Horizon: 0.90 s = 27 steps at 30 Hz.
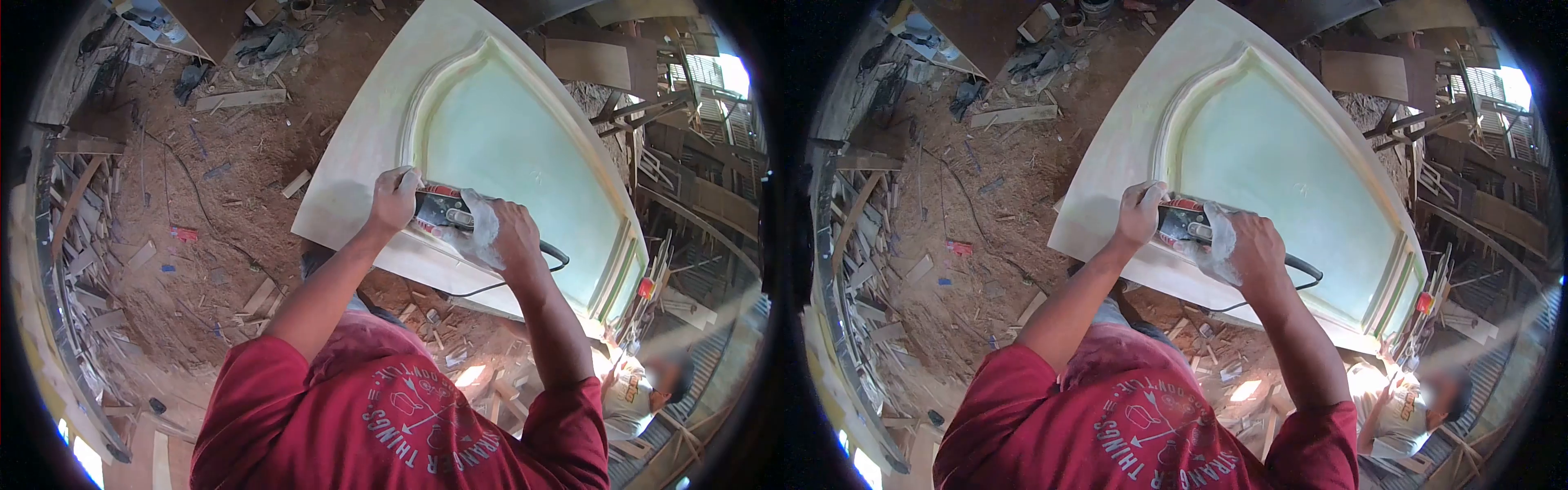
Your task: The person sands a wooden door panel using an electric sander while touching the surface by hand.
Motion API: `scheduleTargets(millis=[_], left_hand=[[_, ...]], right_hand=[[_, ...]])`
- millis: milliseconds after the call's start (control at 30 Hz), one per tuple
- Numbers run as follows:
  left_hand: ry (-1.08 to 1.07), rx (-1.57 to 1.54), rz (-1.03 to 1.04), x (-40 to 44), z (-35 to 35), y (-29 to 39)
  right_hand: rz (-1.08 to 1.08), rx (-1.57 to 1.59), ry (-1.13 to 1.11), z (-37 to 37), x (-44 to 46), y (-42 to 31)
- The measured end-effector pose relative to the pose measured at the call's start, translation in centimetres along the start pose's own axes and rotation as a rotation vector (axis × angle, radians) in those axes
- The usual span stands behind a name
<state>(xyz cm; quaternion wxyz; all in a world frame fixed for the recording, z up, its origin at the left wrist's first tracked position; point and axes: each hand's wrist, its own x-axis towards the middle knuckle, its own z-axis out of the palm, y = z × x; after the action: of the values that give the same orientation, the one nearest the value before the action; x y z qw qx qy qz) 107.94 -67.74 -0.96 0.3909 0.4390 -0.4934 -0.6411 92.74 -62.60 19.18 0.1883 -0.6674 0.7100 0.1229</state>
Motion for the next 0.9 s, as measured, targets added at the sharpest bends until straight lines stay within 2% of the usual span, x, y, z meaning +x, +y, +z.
scheduleTargets(millis=[33,100,333,533,633,900], left_hand=[[0.001,-0.016,-0.018,-0.1,0.0,-0.2],[0.001,-0.054,-0.049,0.0,0.2,-0.2],[0.013,-0.007,0.037,-1.1,0.6,0.1],[0.013,-0.014,0.044,-1.3,0.4,0.8],[0.012,0.004,0.082,-1.1,0.8,0.8],[-0.001,0.008,0.011,-0.9,0.6,0.9]], right_hand=[[-0.046,-0.005,0.042,0.6,-0.3,0.3],[0.018,0.002,0.001,0.2,-0.6,0.0],[0.082,0.043,-0.108,0.1,-1.6,0.1],[0.030,-0.004,0.018,1.6,-2.0,0.8],[0.062,0.035,-0.059,0.8,-2.2,0.8],[0.060,0.069,-0.007,1.5,-1.9,1.0]])
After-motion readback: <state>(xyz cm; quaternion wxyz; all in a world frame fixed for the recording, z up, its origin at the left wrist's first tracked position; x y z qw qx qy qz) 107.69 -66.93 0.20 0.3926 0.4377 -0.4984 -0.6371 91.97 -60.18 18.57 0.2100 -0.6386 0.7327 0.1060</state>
